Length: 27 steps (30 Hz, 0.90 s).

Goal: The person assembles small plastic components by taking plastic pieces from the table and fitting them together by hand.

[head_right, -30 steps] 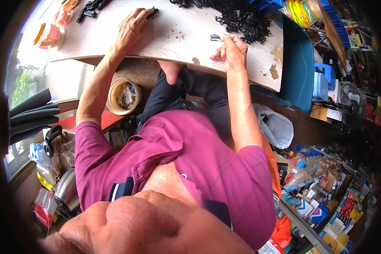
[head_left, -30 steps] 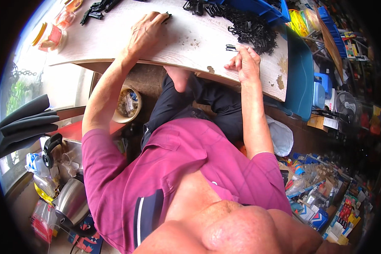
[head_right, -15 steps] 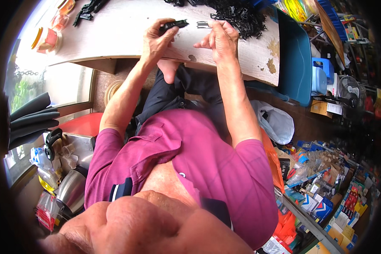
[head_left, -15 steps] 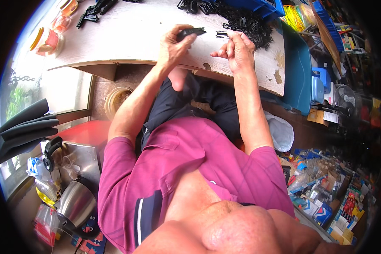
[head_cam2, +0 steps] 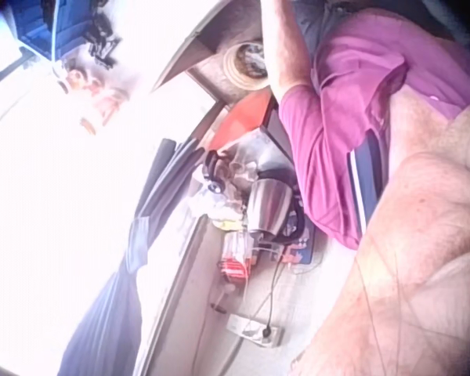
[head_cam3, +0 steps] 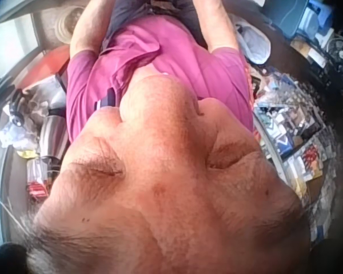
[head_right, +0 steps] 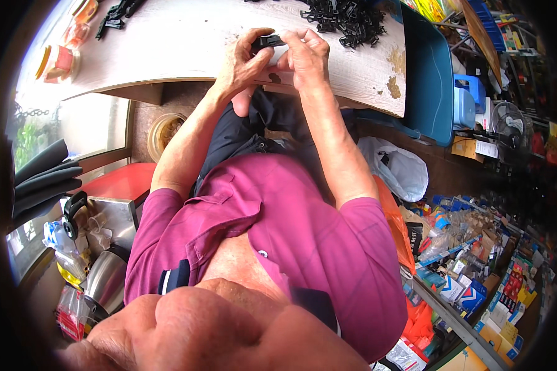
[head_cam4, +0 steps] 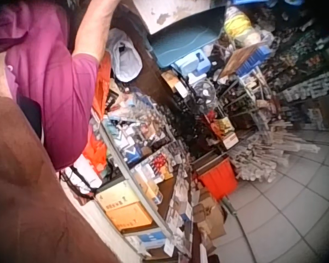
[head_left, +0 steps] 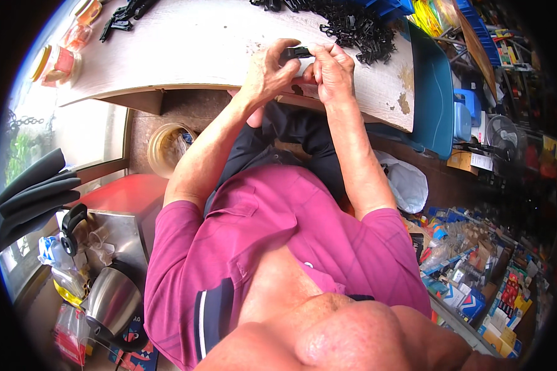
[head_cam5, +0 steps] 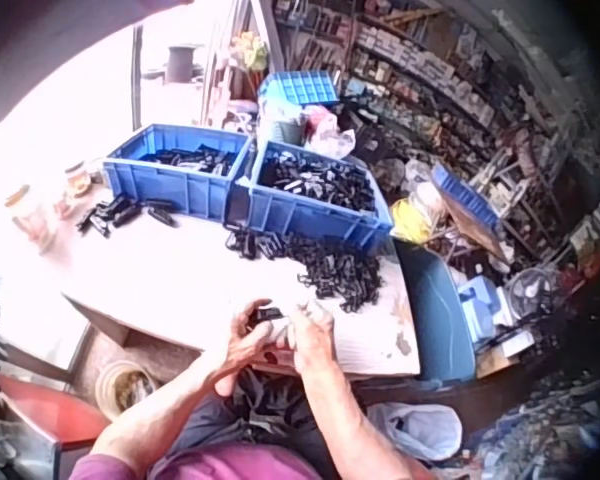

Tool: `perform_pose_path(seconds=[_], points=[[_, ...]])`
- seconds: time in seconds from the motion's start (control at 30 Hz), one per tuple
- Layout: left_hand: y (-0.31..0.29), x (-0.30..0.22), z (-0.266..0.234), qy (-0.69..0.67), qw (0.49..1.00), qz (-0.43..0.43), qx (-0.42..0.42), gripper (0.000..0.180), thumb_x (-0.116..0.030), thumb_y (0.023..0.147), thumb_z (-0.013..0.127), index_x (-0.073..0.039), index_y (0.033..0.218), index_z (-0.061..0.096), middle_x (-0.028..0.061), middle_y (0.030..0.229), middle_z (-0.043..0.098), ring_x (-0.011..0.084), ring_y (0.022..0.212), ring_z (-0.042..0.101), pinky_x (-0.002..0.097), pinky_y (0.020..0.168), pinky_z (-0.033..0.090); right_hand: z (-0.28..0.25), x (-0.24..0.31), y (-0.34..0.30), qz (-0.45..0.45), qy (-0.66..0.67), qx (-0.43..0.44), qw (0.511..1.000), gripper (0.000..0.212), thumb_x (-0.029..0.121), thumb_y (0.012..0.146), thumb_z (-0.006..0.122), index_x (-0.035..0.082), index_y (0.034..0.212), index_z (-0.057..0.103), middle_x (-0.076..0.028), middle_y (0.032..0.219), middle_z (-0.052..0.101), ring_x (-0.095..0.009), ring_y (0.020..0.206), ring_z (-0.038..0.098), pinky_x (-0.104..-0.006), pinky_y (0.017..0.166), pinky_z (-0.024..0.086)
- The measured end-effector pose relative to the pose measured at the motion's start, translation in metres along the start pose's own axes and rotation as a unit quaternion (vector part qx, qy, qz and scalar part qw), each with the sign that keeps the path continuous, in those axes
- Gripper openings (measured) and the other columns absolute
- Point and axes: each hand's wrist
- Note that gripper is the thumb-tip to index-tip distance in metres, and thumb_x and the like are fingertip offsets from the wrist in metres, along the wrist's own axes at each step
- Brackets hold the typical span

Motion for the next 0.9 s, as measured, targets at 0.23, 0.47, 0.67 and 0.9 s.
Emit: perform_pose_path(seconds=[0.23,0.47,0.67,0.9], points=[[0.001,-0.016,0.002,-0.040,0.998,-0.025,-0.047,0.022,-0.019,0.086,0.065,-0.002,0.100,0.069,0.0125,0.083,0.069,0.0153,0.078,0.066,0.0297,0.071,0.052,0.001,-0.005,0.006,0.017,-0.064,-0.023,0.998,0.017,0.010,0.079,0.073,0.004,0.076,0.057,0.000,0.053,0.050,-0.007,0.038,0.039,-0.0253,0.036,0.042],[0.011,0.002,-0.033,-0.117,0.983,-0.078,-0.121,0.015,-0.015,0.087,0.067,-0.003,0.095,0.068,0.0007,0.073,0.063,0.0063,0.064,0.054,0.0234,0.057,0.046,0.016,0.011,0.029,0.054,-0.075,-0.049,0.995,0.017,0.013,0.085,0.069,0.002,0.086,0.055,0.000,0.047,0.044,-0.014,0.039,0.052,-0.0399,0.046,0.058],[0.012,0.004,-0.037,-0.134,0.983,-0.051,-0.116,0.031,-0.020,0.088,0.073,-0.001,0.110,0.063,0.0026,0.080,0.064,0.0074,0.066,0.060,0.0214,0.059,0.053,0.037,0.009,0.073,0.062,-0.200,-0.086,0.974,0.019,0.014,0.084,0.068,0.003,0.098,0.061,-0.004,0.057,0.052,-0.014,0.041,0.054,-0.0386,0.044,0.058],[0.009,0.009,-0.039,-0.152,0.982,-0.042,-0.101,0.033,-0.016,0.087,0.073,-0.001,0.114,0.061,0.0035,0.085,0.065,0.0078,0.068,0.060,0.0216,0.060,0.053,0.079,0.017,0.086,0.052,-0.322,-0.138,0.935,0.018,0.016,0.079,0.073,0.005,0.093,0.069,-0.007,0.069,0.064,-0.014,0.043,0.056,-0.0306,0.038,0.053]])
Point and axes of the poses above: each hand's wrist, its own y-axis towards the middle knuckle, its own z-axis out of the palm, x = y × z
